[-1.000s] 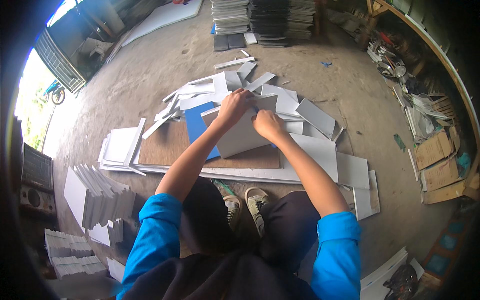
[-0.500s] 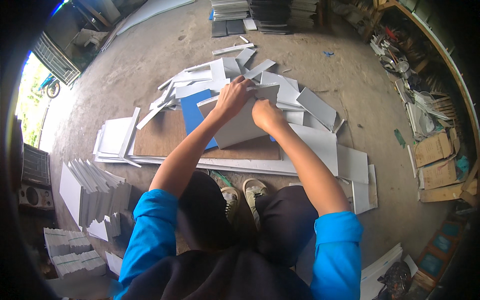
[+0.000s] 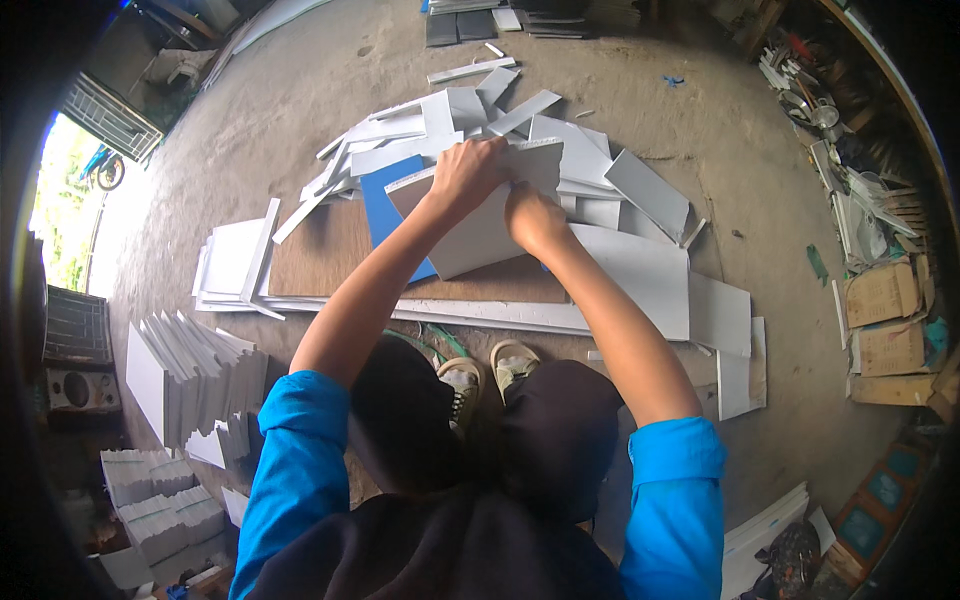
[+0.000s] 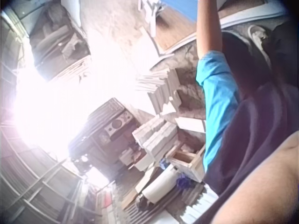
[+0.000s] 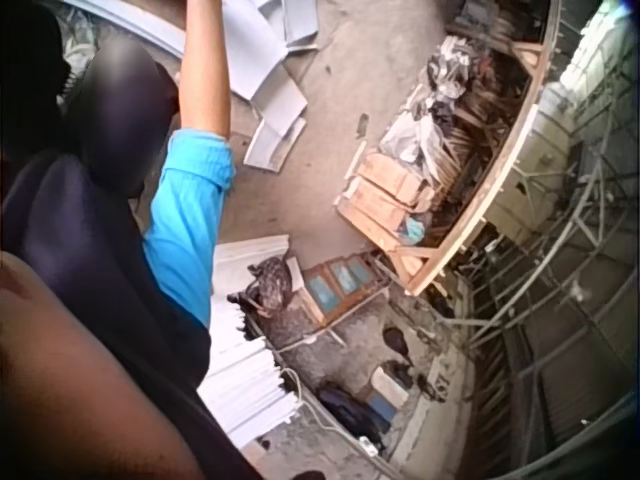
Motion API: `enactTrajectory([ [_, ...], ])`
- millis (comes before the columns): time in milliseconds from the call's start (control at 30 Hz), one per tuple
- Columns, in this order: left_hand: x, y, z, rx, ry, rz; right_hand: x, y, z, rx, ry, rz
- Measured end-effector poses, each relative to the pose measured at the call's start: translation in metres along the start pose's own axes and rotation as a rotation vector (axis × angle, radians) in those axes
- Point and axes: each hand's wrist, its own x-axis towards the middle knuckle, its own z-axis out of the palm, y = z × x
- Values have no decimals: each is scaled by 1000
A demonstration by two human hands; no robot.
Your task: The person sits on the floor and uses a utility knife to cut white foam sheets to size, using a blue rectangular board as a template. They repeatedly align the blue board on the white sheets, trace the edges with the knife, and separate the cut pieces.
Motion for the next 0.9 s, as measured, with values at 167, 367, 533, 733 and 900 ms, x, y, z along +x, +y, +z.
enactTrajectory([
  [167,-1,6,0,29,75,2,4,1,0,-2,-51,41],
  [367,9,3,0,35,18,45,8,5,9,-66,-43,15],
  [533,10,-6,3,52,-7,31,5,0,15,-51,-105,-44],
  [733,12,-4,4,27,-19,8,5,25,64,19,-92,55],
  [900,9,1,6,46,-8,25,-12,52,107,-32,-103,65],
])
